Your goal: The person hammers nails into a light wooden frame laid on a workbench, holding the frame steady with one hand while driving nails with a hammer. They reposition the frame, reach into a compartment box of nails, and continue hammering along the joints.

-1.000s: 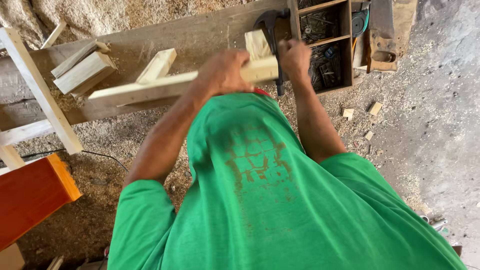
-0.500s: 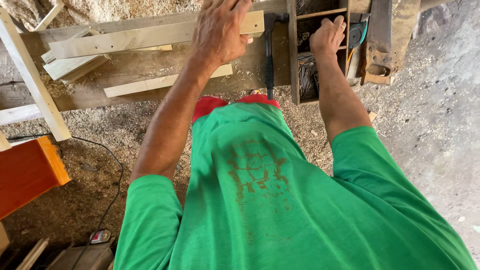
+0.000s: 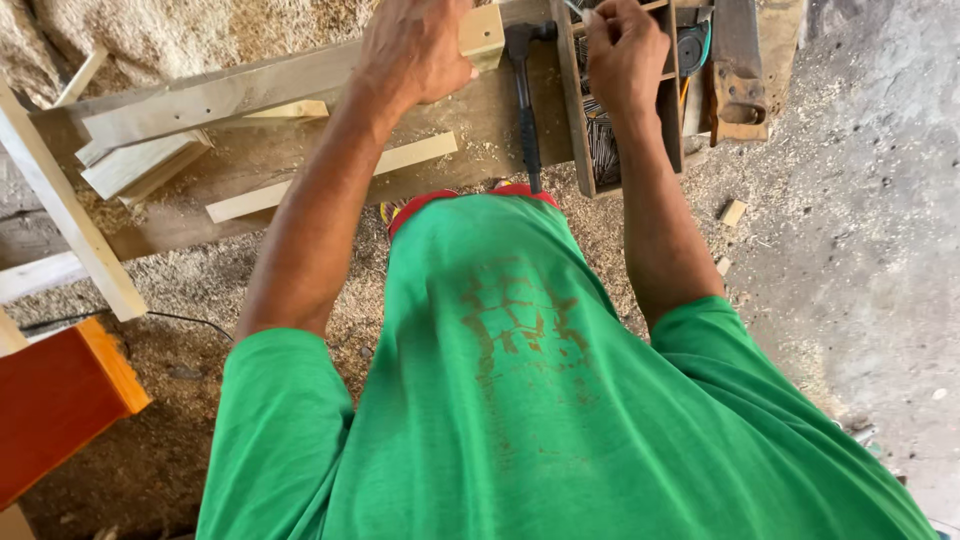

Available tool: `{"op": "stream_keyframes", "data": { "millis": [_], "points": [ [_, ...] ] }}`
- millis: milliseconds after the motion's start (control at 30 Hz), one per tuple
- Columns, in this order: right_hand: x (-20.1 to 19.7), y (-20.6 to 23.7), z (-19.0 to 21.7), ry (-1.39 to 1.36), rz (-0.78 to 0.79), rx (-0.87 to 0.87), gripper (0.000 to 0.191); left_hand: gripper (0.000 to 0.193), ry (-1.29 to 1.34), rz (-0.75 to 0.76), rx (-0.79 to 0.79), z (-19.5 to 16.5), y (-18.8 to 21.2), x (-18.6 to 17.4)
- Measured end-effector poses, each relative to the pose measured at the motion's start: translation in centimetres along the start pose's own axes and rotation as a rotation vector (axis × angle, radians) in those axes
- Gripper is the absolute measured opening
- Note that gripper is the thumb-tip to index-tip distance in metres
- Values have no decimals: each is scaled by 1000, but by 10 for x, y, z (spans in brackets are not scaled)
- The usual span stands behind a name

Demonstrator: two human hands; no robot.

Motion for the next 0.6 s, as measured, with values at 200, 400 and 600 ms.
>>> {"op": "stream_keyframes", "data": {
  "millis": [200,400,600],
  "points": [
    [-42,6,85,-76,71,-151,8,51,-3,-65,64,3,-6,0],
    [-42,19,118,-182,153,-73,17,42,37,9,141,1,1,7],
    [-35,21,143,-99,80,-232,13,20,-70,63,49,-31,-13,37]
  ]
}}
Point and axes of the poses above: each hand's wrist, its own y-axis away from the middle knuckle, its own x-axis out of the palm, z = x × y, the point moved 7 cm from there along -y, towards the middle knuckle, and after that the axes turned 14 degrees about z, right-handed, at the moved point
